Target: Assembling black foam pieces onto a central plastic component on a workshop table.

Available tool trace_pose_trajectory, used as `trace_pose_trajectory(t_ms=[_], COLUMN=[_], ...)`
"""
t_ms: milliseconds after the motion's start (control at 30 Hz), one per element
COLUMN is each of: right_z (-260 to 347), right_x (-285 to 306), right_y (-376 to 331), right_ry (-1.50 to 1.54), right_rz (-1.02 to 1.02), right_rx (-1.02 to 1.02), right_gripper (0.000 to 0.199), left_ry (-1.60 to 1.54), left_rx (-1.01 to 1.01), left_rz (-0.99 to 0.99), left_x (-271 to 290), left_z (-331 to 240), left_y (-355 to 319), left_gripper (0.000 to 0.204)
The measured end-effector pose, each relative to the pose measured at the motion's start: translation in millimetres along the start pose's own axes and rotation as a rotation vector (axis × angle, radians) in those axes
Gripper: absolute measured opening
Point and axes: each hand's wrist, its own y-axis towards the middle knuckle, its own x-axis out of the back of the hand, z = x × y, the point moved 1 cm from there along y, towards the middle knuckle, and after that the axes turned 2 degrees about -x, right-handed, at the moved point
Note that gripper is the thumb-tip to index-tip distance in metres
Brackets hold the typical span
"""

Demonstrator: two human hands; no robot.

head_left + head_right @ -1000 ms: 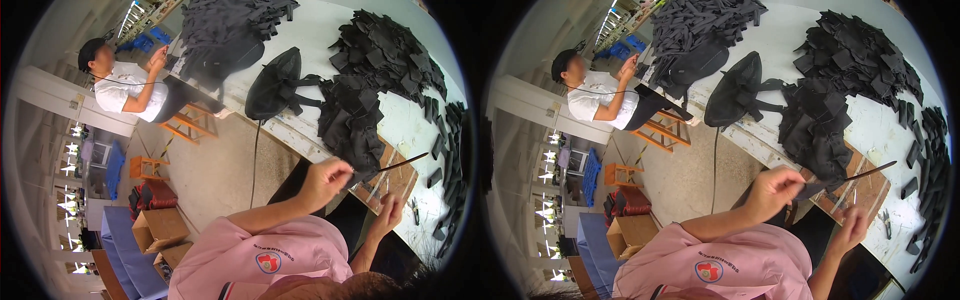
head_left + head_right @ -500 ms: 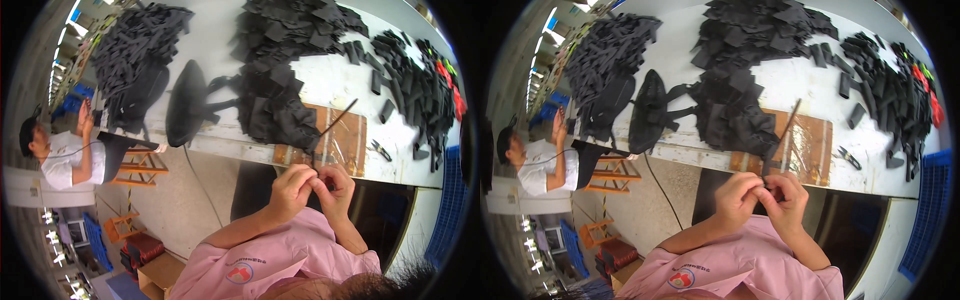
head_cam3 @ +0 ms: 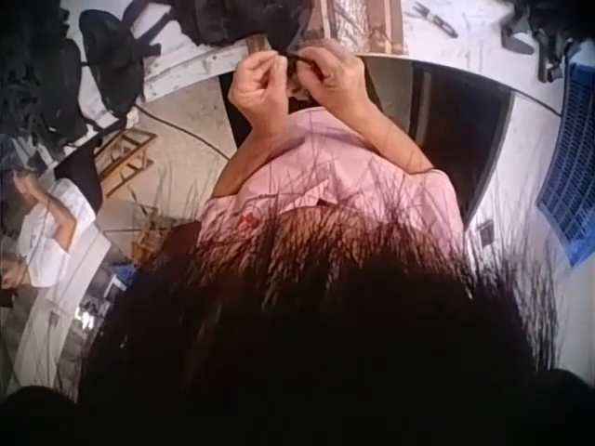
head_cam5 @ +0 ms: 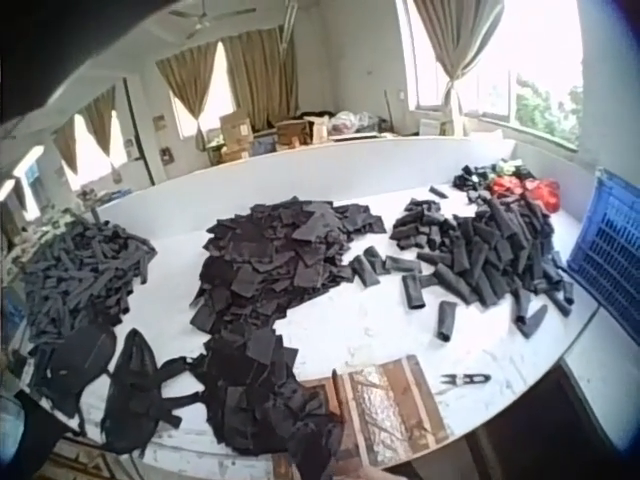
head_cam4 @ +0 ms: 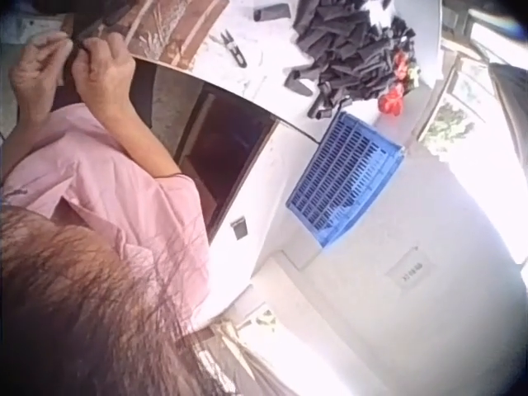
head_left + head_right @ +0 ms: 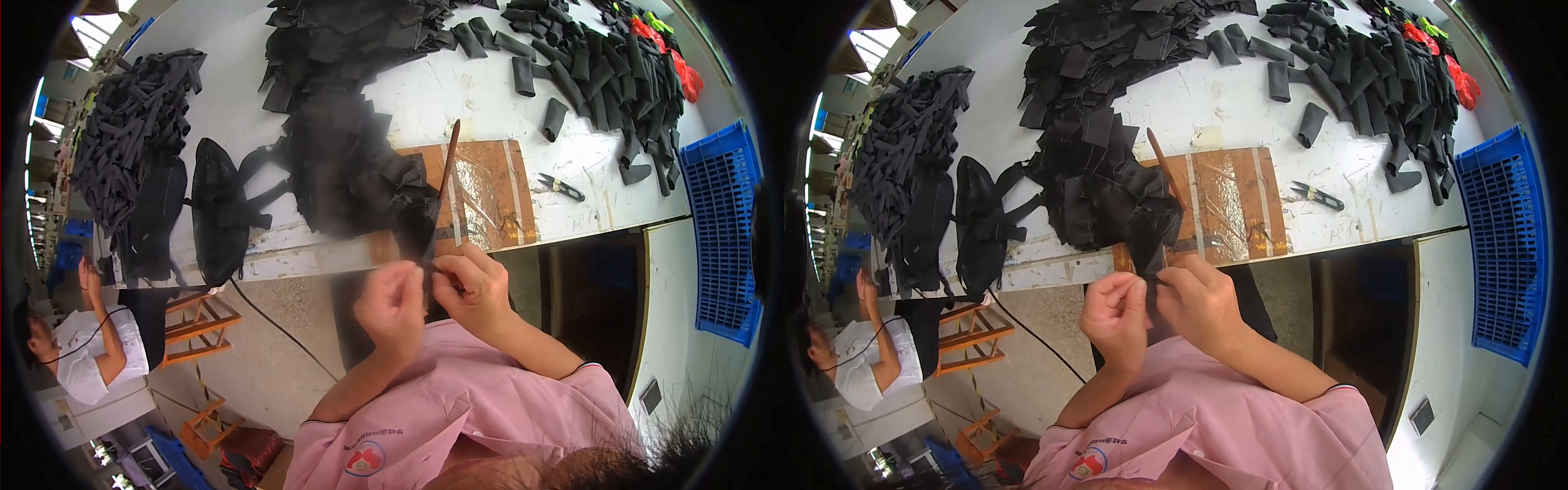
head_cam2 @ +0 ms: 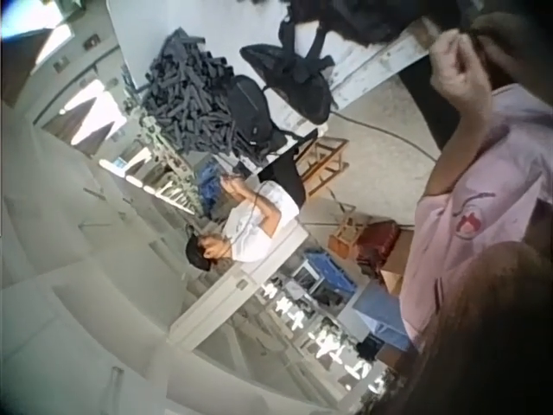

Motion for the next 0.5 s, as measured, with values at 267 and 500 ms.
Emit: trace_pose_trajectory(t_ms=[267, 500], right_z=[-15, -27], right_x=[-5, -17], right_y=[3, 4], right_ry=[0.366, 1.471], right_rz=[0.058, 0.436], right_rx=[-0.218, -0.784], right_gripper=[0.01, 0.009], left_ry=[-0.551, -0.313], left_rx=[0.335, 0.18], left_rz=[0.316, 0.166], left_x=[8, 5], left_z=[-11, 1], left_y=[22, 31], left_gripper=[0.024, 0.021])
